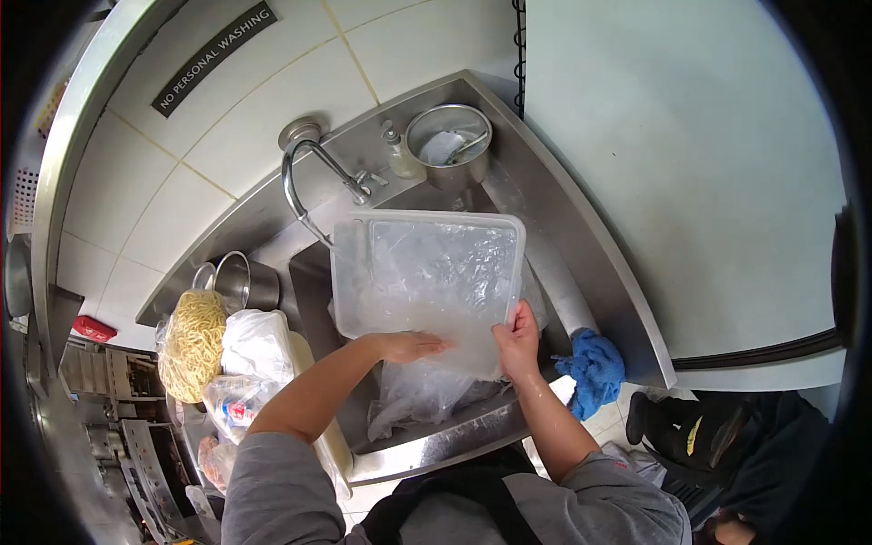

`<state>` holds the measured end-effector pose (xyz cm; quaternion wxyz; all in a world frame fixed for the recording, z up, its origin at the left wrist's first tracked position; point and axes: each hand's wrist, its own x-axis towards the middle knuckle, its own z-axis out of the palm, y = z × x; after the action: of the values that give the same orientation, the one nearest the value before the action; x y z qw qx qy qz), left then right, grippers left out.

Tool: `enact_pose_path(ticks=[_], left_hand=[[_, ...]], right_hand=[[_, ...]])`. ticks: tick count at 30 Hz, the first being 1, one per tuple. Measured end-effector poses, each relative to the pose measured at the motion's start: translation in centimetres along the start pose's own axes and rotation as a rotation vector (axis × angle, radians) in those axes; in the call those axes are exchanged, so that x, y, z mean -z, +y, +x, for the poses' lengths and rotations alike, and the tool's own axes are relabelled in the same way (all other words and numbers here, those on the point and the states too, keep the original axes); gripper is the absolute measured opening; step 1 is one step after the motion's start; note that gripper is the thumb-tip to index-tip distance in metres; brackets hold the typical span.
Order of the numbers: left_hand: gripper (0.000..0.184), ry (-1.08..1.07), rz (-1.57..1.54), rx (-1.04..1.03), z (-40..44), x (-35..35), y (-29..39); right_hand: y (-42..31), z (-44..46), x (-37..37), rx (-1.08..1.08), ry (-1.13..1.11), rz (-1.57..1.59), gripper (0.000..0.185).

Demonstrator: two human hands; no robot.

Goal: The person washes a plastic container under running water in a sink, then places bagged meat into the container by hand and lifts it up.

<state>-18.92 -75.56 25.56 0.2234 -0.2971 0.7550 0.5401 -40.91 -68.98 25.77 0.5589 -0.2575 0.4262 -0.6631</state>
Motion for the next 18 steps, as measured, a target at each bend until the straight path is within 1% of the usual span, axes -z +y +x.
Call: enact_pose_path(ticks=[1,2,3,4,5,7,8,10,11,13,14,16,17,18], left_hand=[[0.052,0.062,0.025,0.029,0.3,-0.3,-1.2],[0.052,0.065,0.024,0.022,0.5,-0.5,-3.1],[0.048,0.083,0.219,0.048,0.6,-0.8,-5.5],[0.044,0.102,0.413,0.075,0.3,-0.7,-6.1],[0.044,0.106,0.408,0.07,0.0,-1.0,-6.7],[0.044,0.122,0.699,0.532,-1.0,-0.6,-5.6],[0.044,0.126,0.697,0.529,-0.6,-0.4,-5.5],[0.046,0.049,1.084,0.507,0.4,0.1,-5.4],[0.046,0.054,1.078,0.507,0.6,0.5,-5.9],[0.054,0.358,1.099,0.496,0.8,1.8,-6.7],[0.054,0.366,1.095,0.495,0.7,2.7,-7.1],[0.063,0.711,1.118,0.572,-0.1,4.2,-6.6],[0.063,0.718,1.114,0.574,-0.4,4.5,-6.3],[0.068,0.8,1.135,0.657,-0.7,4.8,-6.0]], right_hand=[[-0.5,0.2,0.1,0.029,-0.023,-0.077,0.021],[-1.2,0.3,0.2,0.032,-0.023,-0.084,0.021],[-1.9,0.3,0.2,0.056,-0.044,-0.17,0.02],[-2.5,0.3,0.2,0.078,-0.066,-0.256,0.02],[-3.1,0.1,0.1,0.076,-0.068,-0.264,0.02],[-4.3,-0.4,-0.1,0.062,-0.15,-0.535,0.023],[-4.8,-0.5,-0.3,0.065,-0.152,-0.539,0.023],[-5.6,-0.7,-0.8,0.076,-0.133,-0.549,0.024],[-6.1,-0.9,-1.1,0.076,-0.138,-0.554,0.024],[-7.1,-1.2,-1.5,0.125,-0.125,-0.571,0.025],[-7.3,-1.3,-1.7,0.129,-0.129,-0.577,0.025],[-7.7,-1.4,-2.0,0.093,-0.126,-0.464,0.025],[-7.7,-1.2,-2.1,0.097,-0.132,-0.468,0.025],[-7.6,-0.9,-2.1,0.092,-0.143,-0.395,0.023]])
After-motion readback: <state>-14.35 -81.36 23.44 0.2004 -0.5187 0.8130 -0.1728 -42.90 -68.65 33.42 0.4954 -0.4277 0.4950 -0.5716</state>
